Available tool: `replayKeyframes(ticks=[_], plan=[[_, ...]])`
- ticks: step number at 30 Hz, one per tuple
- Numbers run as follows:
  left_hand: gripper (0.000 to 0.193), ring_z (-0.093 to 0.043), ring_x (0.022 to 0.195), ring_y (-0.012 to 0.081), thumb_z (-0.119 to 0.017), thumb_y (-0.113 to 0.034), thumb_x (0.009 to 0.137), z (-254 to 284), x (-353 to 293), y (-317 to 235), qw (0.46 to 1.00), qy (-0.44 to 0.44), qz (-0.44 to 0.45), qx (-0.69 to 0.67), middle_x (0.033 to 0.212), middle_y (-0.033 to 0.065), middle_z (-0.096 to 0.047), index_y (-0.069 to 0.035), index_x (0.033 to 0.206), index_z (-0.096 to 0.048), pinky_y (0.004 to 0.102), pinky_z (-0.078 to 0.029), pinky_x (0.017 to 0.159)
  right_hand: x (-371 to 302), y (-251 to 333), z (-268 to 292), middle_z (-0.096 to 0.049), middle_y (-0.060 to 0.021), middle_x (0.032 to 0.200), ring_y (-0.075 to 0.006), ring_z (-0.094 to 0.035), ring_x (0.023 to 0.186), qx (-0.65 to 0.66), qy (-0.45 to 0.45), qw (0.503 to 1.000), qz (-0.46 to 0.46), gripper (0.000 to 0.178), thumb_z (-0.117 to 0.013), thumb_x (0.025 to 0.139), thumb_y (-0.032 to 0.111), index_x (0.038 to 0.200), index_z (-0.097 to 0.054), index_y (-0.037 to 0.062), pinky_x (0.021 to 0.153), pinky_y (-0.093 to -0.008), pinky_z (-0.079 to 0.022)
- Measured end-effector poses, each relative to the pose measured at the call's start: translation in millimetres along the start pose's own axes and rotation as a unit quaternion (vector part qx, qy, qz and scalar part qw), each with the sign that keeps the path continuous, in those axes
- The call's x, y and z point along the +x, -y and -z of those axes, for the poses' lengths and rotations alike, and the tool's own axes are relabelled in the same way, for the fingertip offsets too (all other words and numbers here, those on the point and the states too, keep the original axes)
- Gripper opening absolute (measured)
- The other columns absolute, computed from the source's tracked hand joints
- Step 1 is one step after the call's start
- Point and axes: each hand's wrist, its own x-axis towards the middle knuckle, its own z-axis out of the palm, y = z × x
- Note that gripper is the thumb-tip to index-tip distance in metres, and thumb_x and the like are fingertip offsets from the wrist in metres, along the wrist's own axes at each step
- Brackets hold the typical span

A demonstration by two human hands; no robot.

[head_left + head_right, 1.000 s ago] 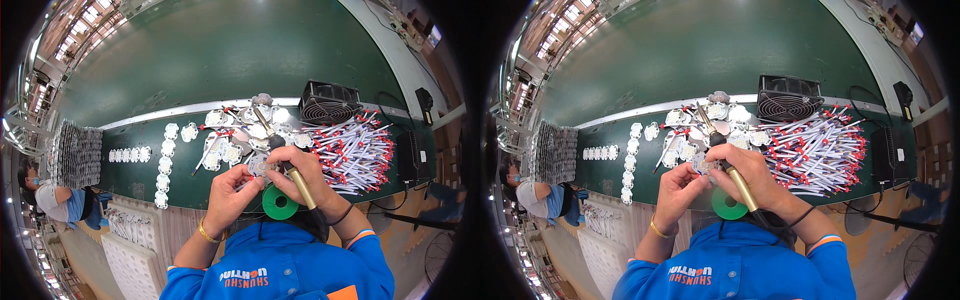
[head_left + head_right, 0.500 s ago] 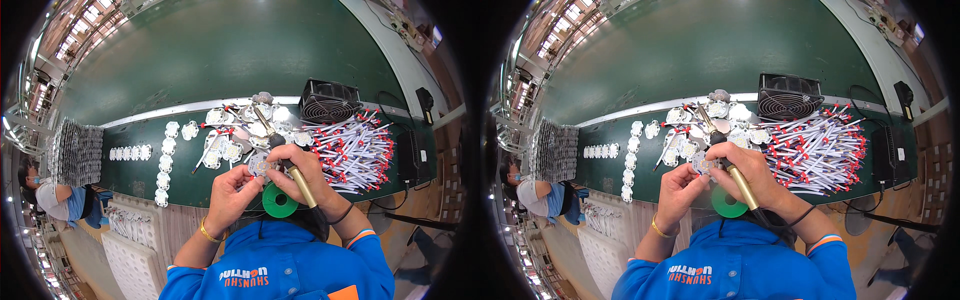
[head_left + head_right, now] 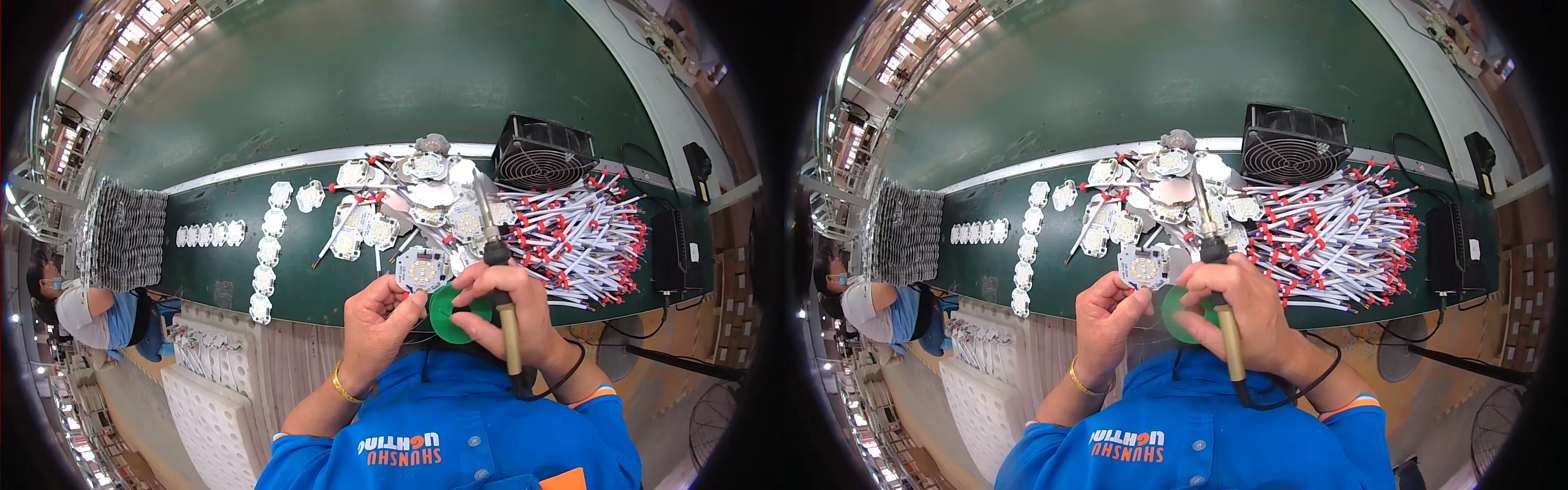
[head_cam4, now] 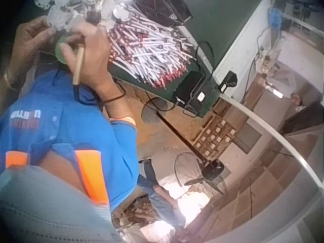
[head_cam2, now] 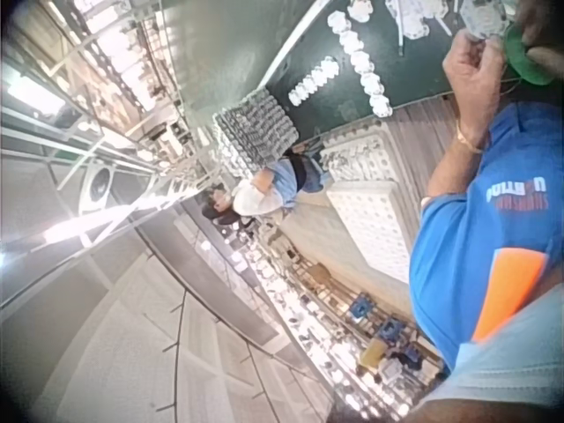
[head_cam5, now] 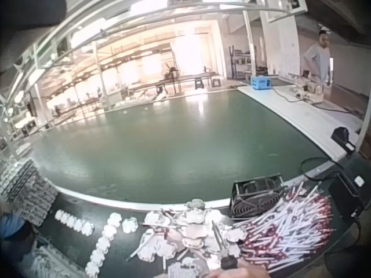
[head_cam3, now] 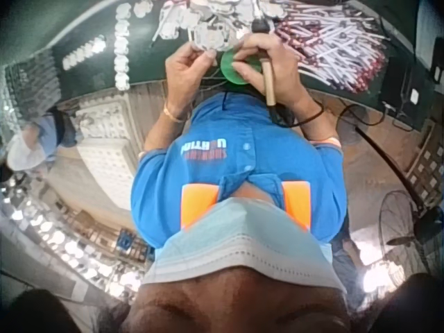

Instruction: The person solders wires onto LED circuit boards using a soldering iron and moves foam trays by hand.

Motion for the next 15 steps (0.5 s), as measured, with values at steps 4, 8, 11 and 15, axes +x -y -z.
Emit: replayKeyframes(ticks=[4,8,11,15], plan=[[0.007,-0.057,0.071,0.0032,-0.061,-0.005,0.089,-1,-4,4,1.000,0.004,-0.001,-0.015,0.080,0.0025,-0.065,0.002,0.091,-0.061,0.0180,-0.046,0.064,-5,0,-8,-0.064,-0.0032,0.074,-0.0207,-0.049,0.056,-0.053,0.005,0.998,0.019,0.047,-0.074,0.065,-0.005,0.102,-0.049,0.0083,0.055,-0.0314,-0.039],[0.008,-0.058,0.072,0.0035,-0.061,-0.005,0.089,-2,-5,6,0.999,-0.015,0.001,-0.028,0.081,0.0030,-0.065,0.002,0.092,-0.060,0.0180,-0.047,0.066,-5,-3,-13,-0.061,-0.0021,0.069,-0.0197,-0.050,0.055,-0.043,-0.012,0.998,0.036,0.046,-0.072,0.066,-0.006,0.102,-0.048,0.0078,0.055,-0.0307,-0.036],[0.008,-0.058,0.072,0.0036,-0.061,-0.006,0.090,-1,-5,6,1.000,-0.011,0.002,-0.029,0.081,0.0030,-0.065,0.002,0.093,-0.060,0.0181,-0.047,0.065,-9,0,-19,-0.059,-0.0032,0.068,-0.0211,-0.054,0.055,-0.019,-0.024,1.000,0.002,0.045,-0.070,0.068,-0.007,0.102,-0.047,0.0072,0.054,-0.0314,-0.039],[0.008,-0.057,0.071,0.0034,-0.061,-0.006,0.090,-3,-5,8,0.999,-0.014,-0.005,-0.046,0.080,0.0026,-0.064,0.002,0.092,-0.060,0.0179,-0.046,0.064,-10,-2,-23,-0.058,-0.0046,0.069,-0.0218,-0.056,0.055,-0.003,-0.041,0.999,-0.004,0.043,-0.070,0.069,-0.008,0.102,-0.046,0.0064,0.053,-0.0316,-0.042]])
